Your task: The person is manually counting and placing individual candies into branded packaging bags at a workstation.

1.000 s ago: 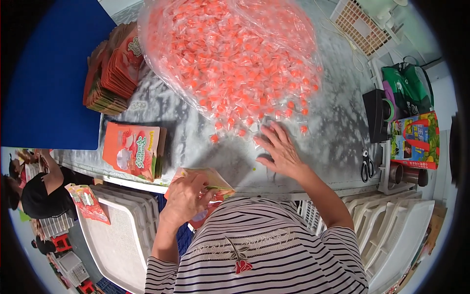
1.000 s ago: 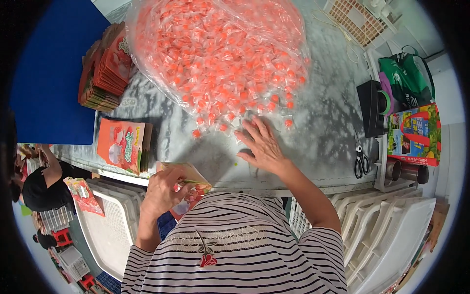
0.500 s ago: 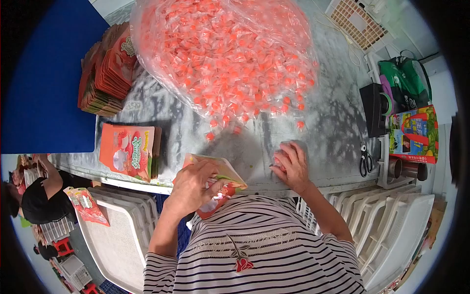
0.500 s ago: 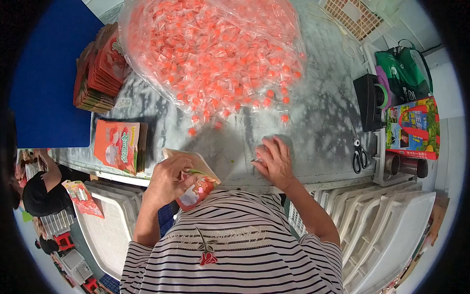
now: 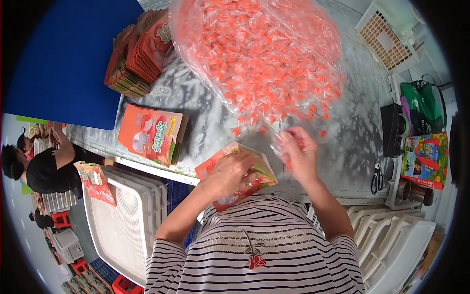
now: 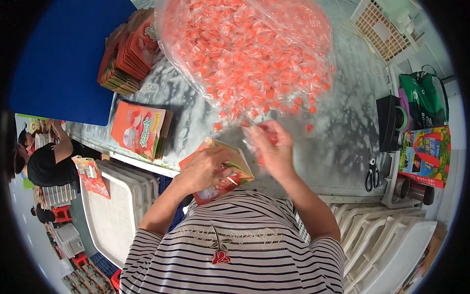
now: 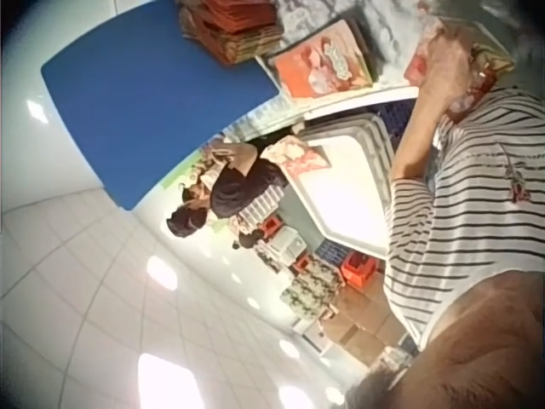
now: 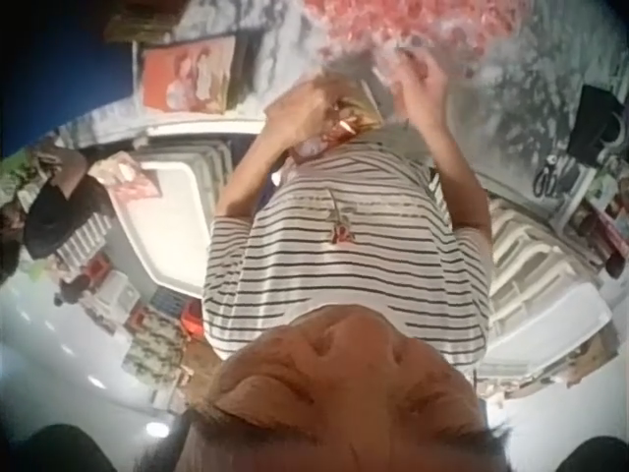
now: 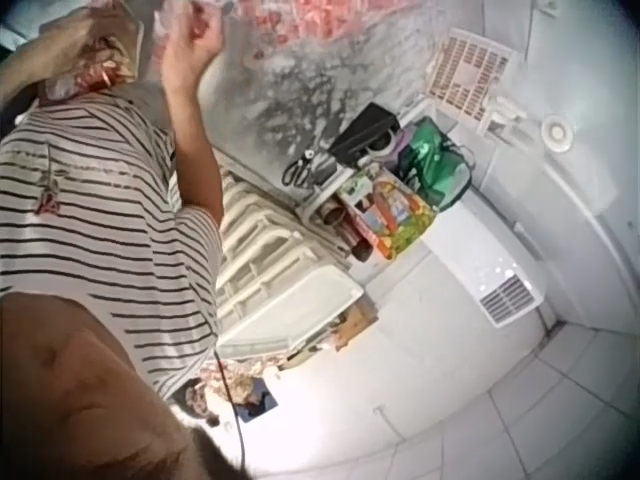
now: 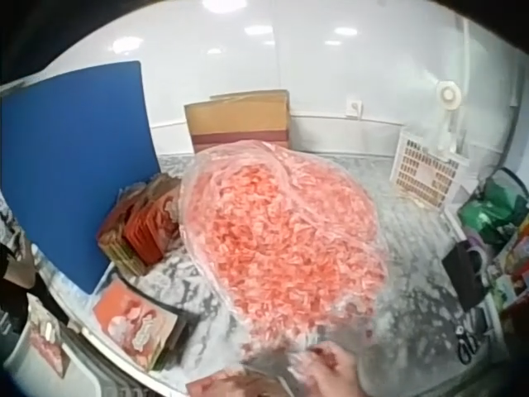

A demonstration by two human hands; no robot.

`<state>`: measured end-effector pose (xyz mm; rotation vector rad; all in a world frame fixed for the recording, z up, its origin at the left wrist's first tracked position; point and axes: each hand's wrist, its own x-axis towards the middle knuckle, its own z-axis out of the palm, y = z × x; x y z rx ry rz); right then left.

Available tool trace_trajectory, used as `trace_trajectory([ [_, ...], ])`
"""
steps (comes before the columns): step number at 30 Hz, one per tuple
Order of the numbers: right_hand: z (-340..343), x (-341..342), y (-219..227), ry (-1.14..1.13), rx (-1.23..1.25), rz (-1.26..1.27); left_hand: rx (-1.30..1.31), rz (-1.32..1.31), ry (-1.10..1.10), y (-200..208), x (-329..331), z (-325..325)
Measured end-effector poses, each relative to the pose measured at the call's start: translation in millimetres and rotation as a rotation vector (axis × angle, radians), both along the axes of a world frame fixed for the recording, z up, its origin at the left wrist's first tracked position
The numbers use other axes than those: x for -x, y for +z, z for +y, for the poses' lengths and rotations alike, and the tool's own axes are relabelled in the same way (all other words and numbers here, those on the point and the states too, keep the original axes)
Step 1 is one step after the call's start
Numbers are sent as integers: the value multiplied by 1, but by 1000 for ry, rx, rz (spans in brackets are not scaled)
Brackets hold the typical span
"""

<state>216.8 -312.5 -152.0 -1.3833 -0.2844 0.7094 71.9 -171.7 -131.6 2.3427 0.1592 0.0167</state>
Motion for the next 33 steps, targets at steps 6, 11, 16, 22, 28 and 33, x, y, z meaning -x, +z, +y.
trace_trajectory([
  [6, 47, 16, -6, 50, -48, -517, -7, -69, -89, 3, 0, -4],
  [11, 31, 15, -15, 266, 16, -830, 68, -62, -73, 1, 7, -5],
  [16, 11, 28, -11, 441, -36, -809, 162, -96, 33, -3, 5, 1],
  [22, 2, 34, -6, 457, 93, -948, 115, -15, 53, -4, 9, 2],
  [28, -1, 34, 6, 475, 321, -1023, 85, -208, 9, -13, 8, -8],
  [33, -10, 27, 15, 458, 256, -676, 44, -122, 1, -11, 11, -6],
])
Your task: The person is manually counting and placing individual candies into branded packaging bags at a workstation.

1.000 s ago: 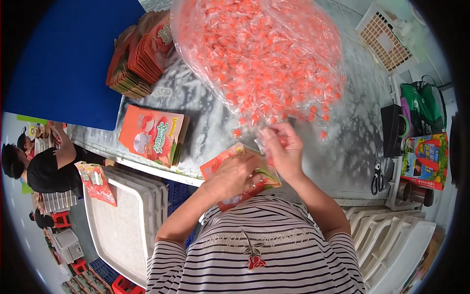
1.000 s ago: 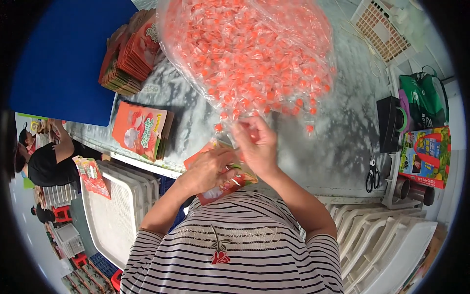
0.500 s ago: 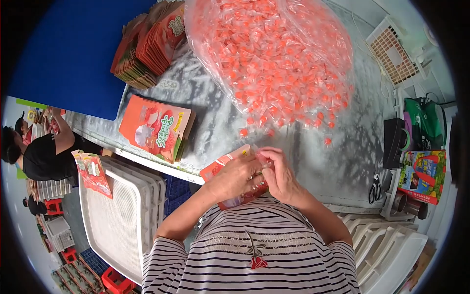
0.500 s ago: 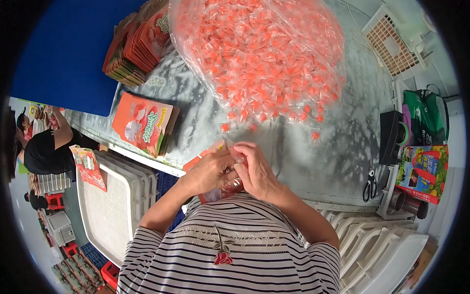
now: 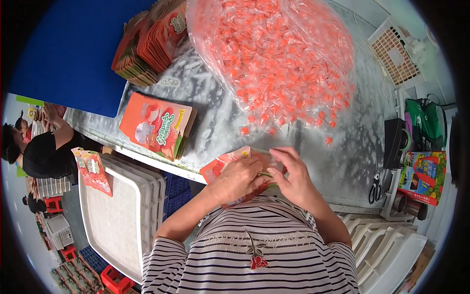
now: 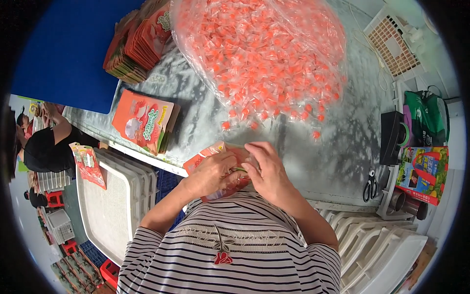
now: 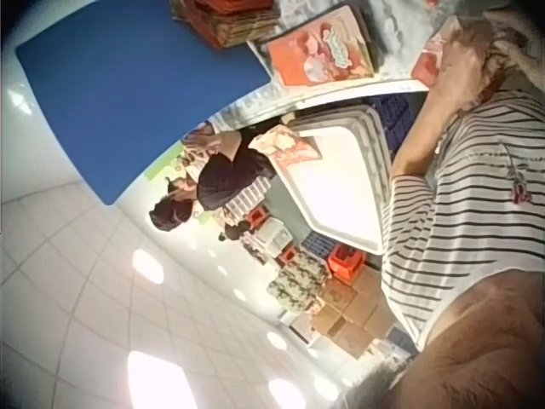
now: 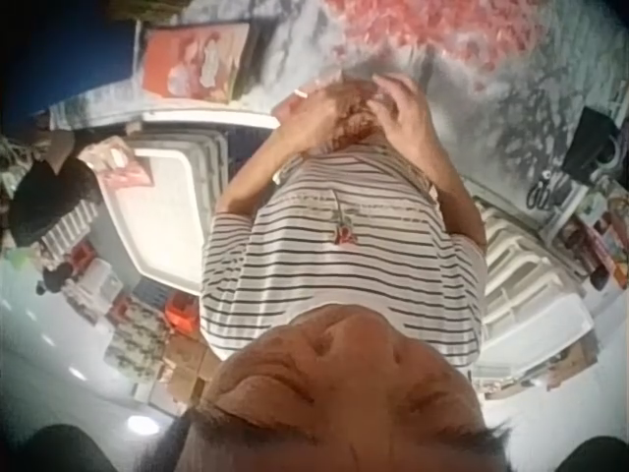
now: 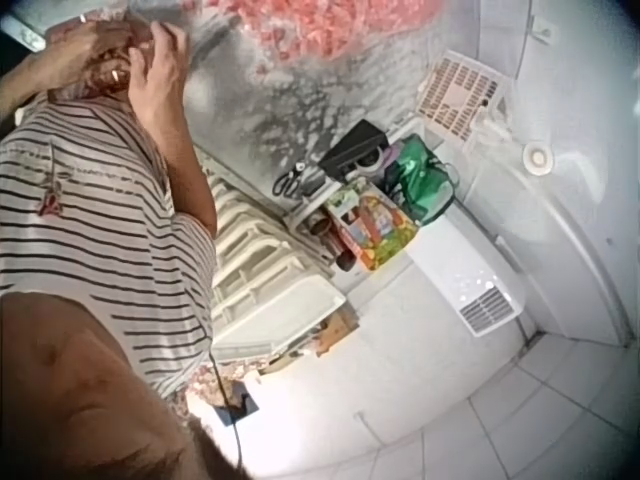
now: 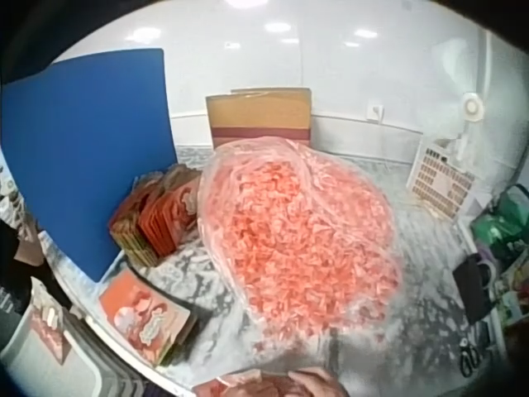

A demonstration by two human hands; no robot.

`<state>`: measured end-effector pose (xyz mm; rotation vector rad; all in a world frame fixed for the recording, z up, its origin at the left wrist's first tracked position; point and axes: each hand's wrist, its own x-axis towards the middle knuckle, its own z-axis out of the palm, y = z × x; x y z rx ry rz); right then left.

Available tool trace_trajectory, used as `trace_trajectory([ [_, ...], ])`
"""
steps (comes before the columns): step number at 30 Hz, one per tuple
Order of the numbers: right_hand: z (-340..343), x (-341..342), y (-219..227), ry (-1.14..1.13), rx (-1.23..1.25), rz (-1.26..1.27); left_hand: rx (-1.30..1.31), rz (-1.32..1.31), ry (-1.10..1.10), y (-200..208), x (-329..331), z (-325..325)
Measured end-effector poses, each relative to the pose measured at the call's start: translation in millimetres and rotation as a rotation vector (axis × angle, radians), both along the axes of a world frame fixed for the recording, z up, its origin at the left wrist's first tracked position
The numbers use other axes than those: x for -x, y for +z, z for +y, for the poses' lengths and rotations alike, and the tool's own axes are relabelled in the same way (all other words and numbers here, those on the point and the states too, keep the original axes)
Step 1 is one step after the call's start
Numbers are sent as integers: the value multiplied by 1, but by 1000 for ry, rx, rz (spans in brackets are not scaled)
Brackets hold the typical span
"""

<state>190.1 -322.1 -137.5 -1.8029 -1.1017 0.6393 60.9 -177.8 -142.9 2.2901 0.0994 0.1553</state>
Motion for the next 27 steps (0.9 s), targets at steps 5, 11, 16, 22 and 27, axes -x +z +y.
trace_trajectory([
  [5, -5, -4, -1, 6, -27, 73, 13, 12, -24, 4, 1, -2],
  [11, -8, 7, 31, 44, 200, 163, 12, -38, 3, 5, 5, -10],
  [16, -5, 12, 53, 333, 356, 52, -63, -88, -65, 16, 11, -11],
  [22, 30, -28, 0, 25, 16, 30, -149, -75, 102, 39, 33, 18],
  [27, 75, -20, -70, 137, 36, -612, -93, 47, 299, 40, 43, 22],
])
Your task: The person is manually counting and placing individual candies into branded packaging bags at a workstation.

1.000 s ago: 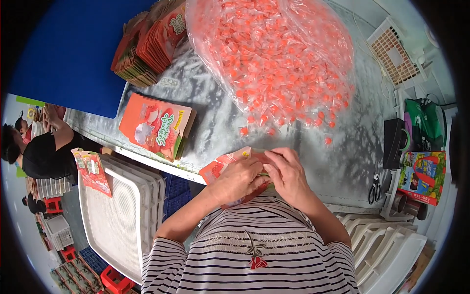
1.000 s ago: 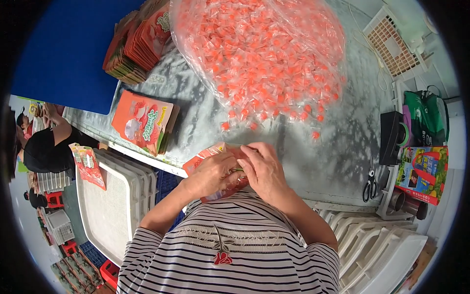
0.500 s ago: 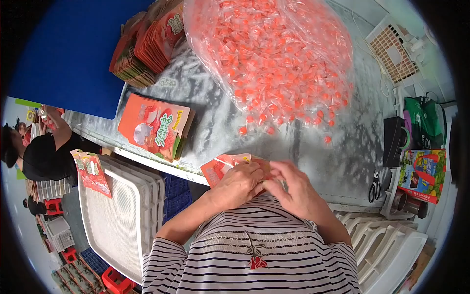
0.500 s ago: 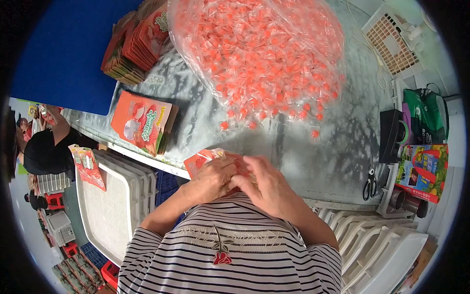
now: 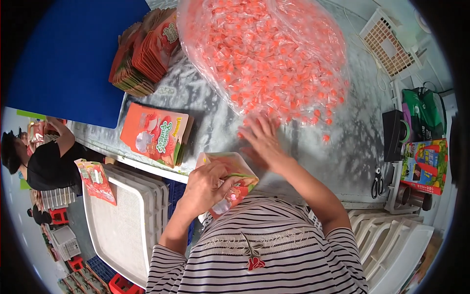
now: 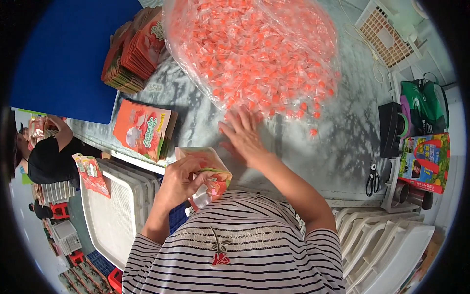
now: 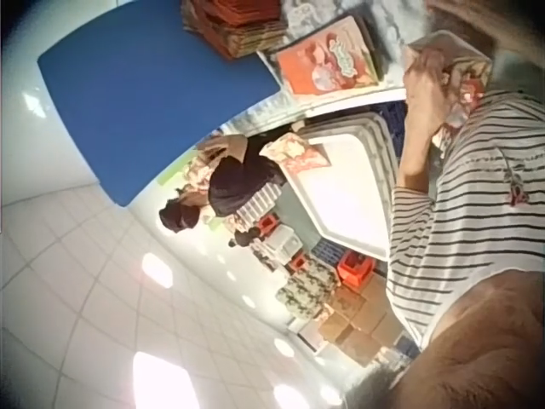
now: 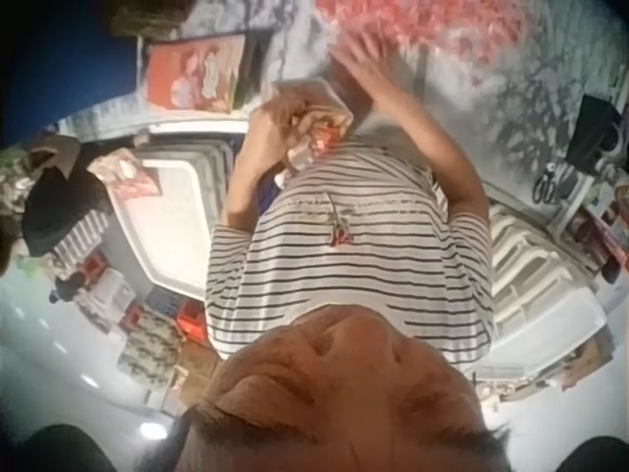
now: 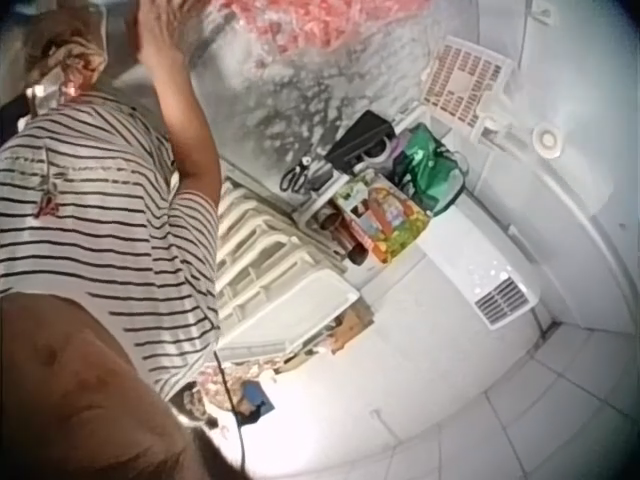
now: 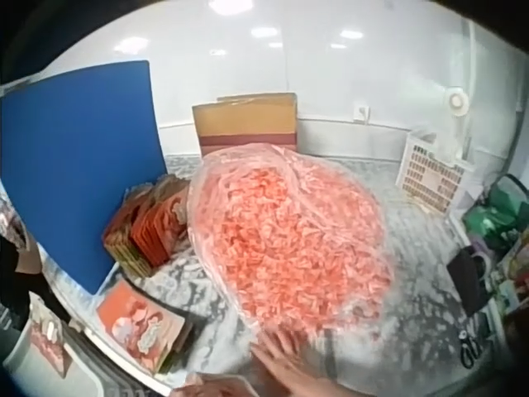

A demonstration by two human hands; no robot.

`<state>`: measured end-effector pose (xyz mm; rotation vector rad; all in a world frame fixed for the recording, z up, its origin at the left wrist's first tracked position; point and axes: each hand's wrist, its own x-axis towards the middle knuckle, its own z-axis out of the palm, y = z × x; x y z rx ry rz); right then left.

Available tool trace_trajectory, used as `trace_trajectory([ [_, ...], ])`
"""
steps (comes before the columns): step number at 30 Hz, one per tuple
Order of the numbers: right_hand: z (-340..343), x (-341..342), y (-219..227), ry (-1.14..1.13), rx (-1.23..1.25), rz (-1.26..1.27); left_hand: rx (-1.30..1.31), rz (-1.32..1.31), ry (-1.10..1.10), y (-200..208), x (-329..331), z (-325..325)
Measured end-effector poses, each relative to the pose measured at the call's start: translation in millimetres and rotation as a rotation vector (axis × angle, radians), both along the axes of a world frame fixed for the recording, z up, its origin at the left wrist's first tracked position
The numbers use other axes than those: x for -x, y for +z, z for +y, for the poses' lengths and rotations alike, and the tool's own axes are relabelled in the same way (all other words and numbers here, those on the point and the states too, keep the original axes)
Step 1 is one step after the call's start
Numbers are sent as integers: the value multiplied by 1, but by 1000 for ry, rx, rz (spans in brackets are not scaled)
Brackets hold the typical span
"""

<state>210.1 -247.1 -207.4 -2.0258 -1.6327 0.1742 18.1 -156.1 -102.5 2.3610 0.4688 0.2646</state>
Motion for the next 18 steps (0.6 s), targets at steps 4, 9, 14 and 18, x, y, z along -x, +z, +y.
trace_trajectory([
  [4, -11, 8, -20, 62, 52, -58, 33, 2, 43, -4, 7, -1],
  [9, -58, 3, -3, 97, 126, -25, 54, 22, 82, -10, 11, 3],
  [14, -61, -26, 4, -109, -36, 145, 62, 23, 32, -15, 4, 0],
  [18, -68, -39, 0, -76, -59, 97, 44, 31, 32, -16, 7, -1],
])
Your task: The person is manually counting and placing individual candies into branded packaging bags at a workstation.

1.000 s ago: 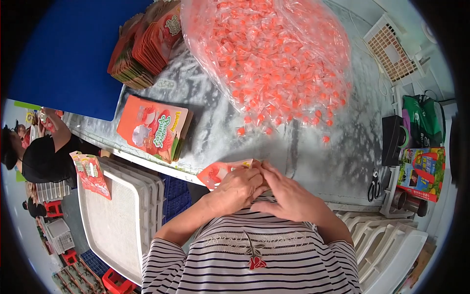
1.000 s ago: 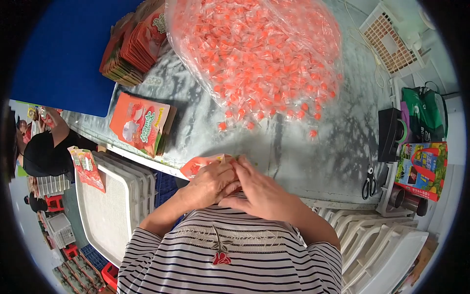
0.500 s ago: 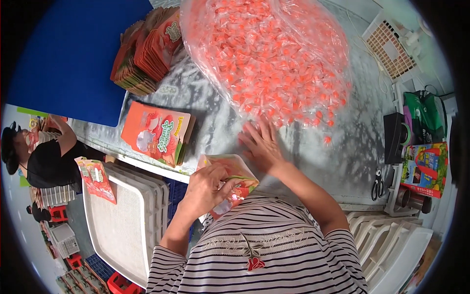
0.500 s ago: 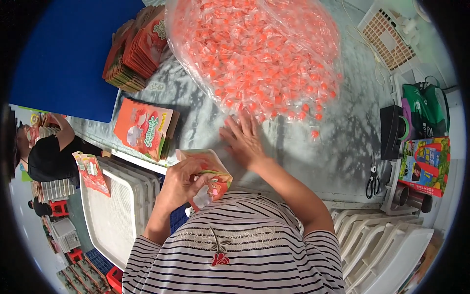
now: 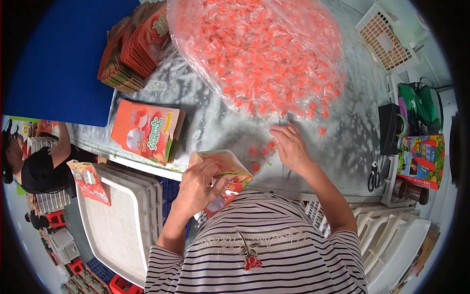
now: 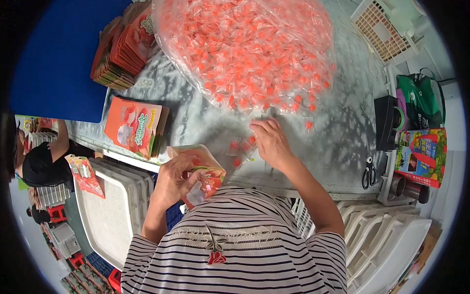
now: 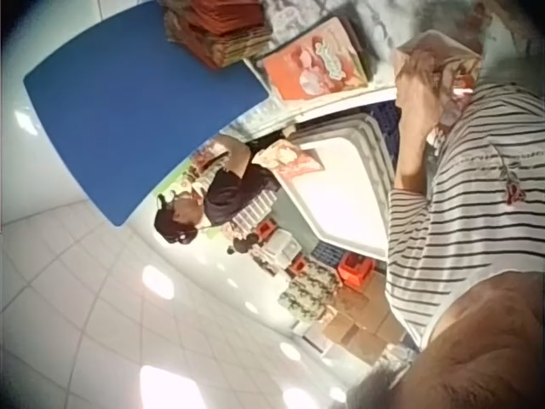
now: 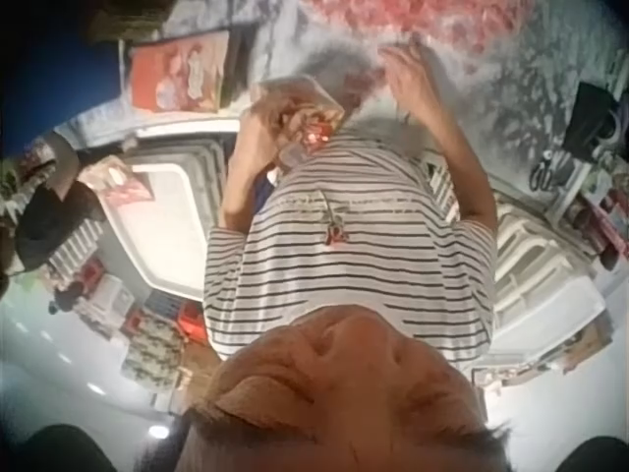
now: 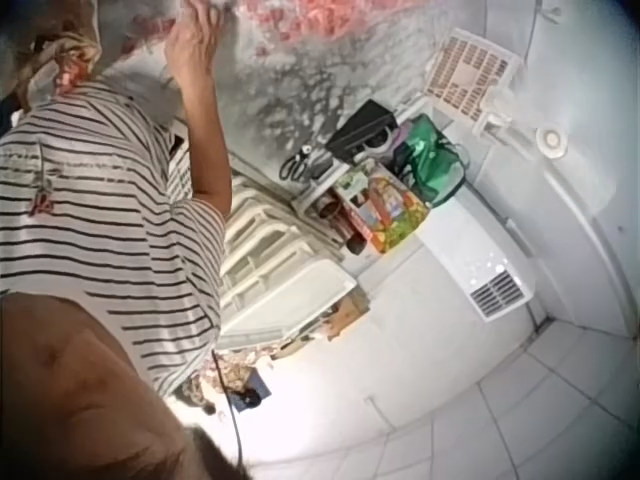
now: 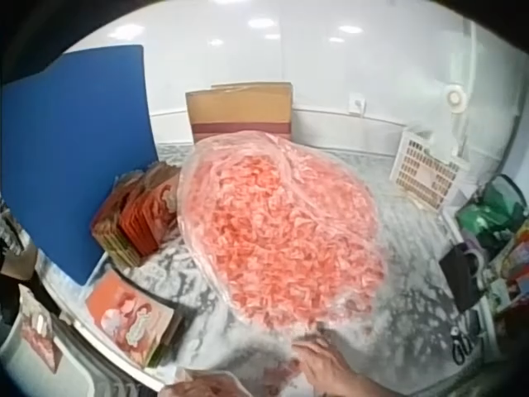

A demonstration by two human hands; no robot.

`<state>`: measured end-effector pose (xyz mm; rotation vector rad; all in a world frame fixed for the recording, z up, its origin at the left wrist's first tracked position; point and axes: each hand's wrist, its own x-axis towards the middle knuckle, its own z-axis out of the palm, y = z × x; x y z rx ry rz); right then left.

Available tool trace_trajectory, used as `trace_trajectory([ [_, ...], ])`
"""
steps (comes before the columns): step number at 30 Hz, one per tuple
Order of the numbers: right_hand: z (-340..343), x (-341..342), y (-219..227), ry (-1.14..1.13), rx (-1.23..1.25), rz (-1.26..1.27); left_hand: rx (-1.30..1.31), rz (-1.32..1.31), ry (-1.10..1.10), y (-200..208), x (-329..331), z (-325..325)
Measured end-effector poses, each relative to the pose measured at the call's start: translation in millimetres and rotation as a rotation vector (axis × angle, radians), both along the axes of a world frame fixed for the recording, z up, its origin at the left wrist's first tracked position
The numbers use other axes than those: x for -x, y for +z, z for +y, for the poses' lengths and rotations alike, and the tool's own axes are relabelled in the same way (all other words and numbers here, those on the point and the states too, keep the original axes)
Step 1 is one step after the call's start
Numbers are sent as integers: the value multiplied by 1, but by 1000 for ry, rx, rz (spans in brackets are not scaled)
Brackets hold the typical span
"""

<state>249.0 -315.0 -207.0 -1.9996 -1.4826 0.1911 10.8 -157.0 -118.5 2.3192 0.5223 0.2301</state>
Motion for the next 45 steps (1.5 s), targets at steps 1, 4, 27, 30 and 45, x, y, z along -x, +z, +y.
trace_trajectory([
  [1, -6, 0, 1, 29, -15, 19, 26, -23, 21, -1, 2, 0],
  [4, -24, -6, 7, -181, -56, 202, 66, -82, 62, -3, 6, 2],
  [27, -15, 23, -28, 15, -86, -286, 100, -29, 20, 15, -8, 3],
  [30, -11, 6, -12, -254, -189, 76, 88, -59, -57, 16, -21, 0],
  [45, 30, 60, 73, -189, -269, 1070, 71, -105, -282, 2, -51, -22],
])
